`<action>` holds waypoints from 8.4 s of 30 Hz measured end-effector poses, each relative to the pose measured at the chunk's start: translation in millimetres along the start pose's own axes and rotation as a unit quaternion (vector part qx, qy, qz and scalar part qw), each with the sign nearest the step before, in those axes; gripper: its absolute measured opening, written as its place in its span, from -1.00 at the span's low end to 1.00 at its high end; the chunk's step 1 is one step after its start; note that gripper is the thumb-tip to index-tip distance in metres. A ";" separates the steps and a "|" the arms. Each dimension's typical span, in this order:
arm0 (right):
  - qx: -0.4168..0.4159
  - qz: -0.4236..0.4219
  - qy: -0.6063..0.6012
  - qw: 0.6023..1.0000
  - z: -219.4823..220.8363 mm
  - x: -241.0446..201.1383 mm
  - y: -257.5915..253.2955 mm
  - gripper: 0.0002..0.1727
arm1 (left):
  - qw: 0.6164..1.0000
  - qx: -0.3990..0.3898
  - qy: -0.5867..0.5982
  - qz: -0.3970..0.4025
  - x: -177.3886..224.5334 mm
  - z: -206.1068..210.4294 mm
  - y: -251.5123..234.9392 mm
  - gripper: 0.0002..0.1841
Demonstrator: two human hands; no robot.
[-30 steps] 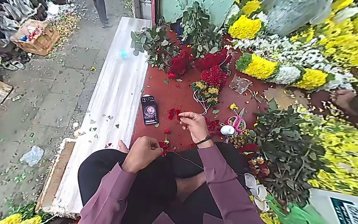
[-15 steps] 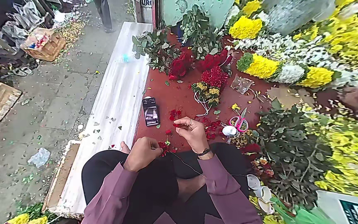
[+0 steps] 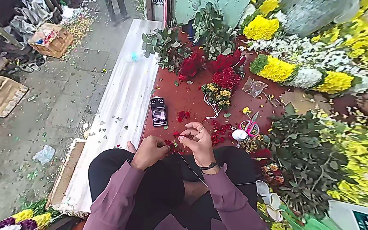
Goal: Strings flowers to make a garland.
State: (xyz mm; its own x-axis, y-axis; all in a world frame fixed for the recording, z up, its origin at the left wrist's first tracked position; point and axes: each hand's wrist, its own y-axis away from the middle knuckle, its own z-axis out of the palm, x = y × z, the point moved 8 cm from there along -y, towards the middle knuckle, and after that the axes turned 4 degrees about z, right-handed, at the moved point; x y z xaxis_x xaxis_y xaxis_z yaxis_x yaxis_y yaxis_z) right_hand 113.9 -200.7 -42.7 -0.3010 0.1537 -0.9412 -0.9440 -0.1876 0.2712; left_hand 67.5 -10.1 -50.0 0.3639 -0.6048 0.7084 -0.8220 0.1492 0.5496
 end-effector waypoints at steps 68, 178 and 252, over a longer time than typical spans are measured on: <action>-0.182 0.136 0.610 0.759 -17.0 165.5 -107.2 -0.72 | 0.993 -0.102 0.003 0.065 7.1 -19.5 0.7 -0.81; -0.082 0.118 0.119 0.982 7.6 44.8 5.1 0.04 | 0.997 -0.042 0.053 0.027 7.4 -3.0 -1.7 -0.83; 0.094 0.132 0.180 0.970 -78.3 78.6 -85.4 -0.83 | 0.994 -0.084 -0.040 0.060 14.5 1.7 1.0 -0.81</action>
State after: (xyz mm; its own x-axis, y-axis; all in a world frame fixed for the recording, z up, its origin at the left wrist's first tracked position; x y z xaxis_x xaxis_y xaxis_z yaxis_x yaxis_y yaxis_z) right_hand 181.4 -248.6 -155.7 -0.5017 -0.2311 -0.8336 -0.8581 0.0112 0.5134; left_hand 71.2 -20.0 -40.0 0.2268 -0.6335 0.7397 -0.7697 0.3488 0.5347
